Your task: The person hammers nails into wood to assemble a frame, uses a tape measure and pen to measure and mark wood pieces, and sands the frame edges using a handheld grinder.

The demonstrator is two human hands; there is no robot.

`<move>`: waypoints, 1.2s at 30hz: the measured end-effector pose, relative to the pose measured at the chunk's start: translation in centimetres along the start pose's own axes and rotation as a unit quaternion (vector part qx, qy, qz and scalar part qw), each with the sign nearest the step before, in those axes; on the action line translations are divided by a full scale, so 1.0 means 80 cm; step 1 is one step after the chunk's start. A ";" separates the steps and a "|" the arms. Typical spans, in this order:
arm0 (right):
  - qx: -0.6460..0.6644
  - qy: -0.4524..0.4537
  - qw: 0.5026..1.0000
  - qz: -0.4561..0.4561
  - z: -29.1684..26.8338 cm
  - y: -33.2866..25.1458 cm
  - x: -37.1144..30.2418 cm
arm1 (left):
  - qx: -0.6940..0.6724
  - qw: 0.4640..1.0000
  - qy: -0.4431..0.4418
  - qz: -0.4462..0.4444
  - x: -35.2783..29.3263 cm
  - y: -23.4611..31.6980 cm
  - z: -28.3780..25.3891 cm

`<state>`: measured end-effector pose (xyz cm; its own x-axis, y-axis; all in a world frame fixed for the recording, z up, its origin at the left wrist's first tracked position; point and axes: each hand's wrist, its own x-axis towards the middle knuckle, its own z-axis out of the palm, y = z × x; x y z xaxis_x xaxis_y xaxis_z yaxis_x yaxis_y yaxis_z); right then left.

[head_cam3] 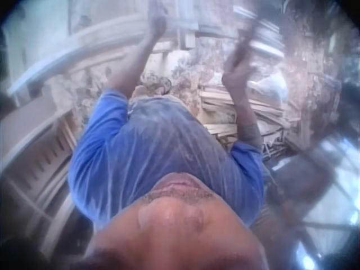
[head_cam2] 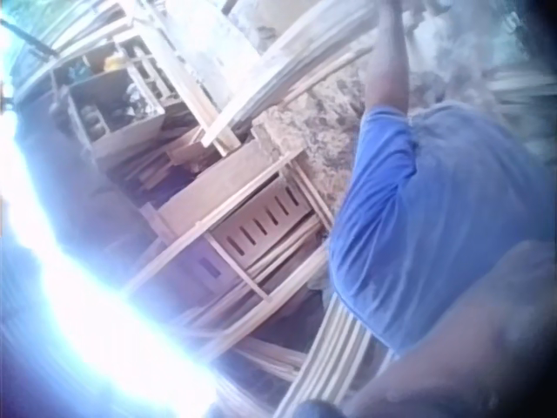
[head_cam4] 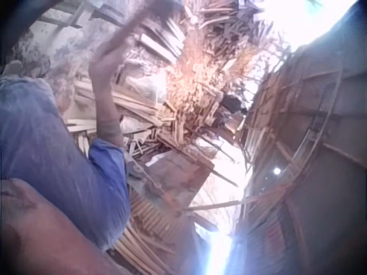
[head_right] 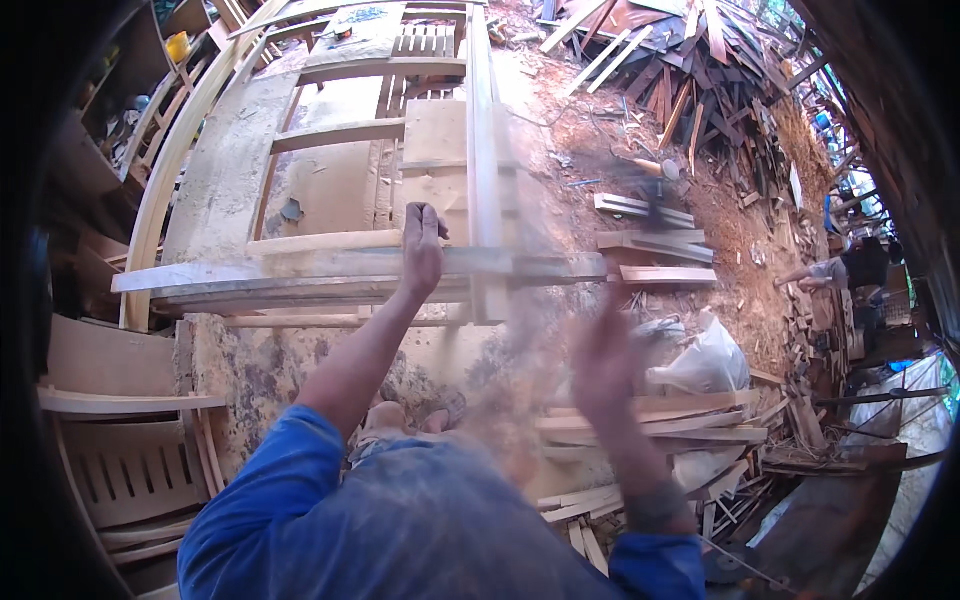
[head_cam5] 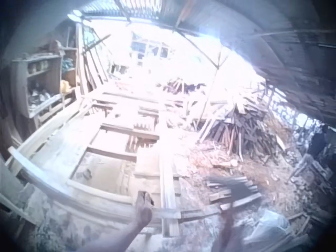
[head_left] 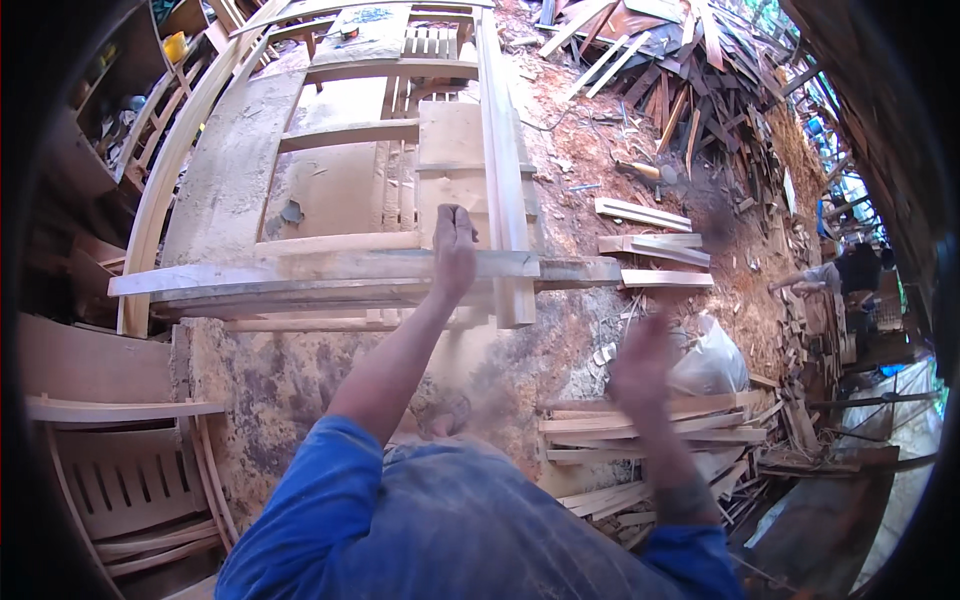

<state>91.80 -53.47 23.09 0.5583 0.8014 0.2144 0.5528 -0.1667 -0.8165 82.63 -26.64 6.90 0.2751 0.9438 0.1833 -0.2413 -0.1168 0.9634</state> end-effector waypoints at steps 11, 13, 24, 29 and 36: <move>0.104 0.236 0.963 -0.074 -0.068 -0.193 0.069 | -0.008 1.000 -0.004 -0.010 -0.006 -0.006 -0.012; 0.134 0.060 0.987 -0.071 -0.025 -0.076 0.028 | -0.004 1.000 0.003 -0.008 -0.007 -0.004 -0.021; 0.041 0.127 0.987 -0.094 -0.067 -0.161 0.062 | 0.003 0.999 0.014 0.028 -0.004 -0.016 -0.016; -0.074 0.079 0.994 -0.001 0.022 -0.003 -0.011 | -0.015 1.000 0.004 0.018 -0.005 -0.013 0.004; -0.234 -0.087 0.959 0.134 0.043 -0.021 -0.004 | 0.011 1.000 0.015 0.018 -0.007 -0.014 -0.013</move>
<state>88.56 -51.46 22.54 0.6300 0.7706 -0.0964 0.6432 -0.5873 -0.4913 81.79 -26.70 5.56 0.2392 0.9476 0.2115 -0.2288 -0.1567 0.9608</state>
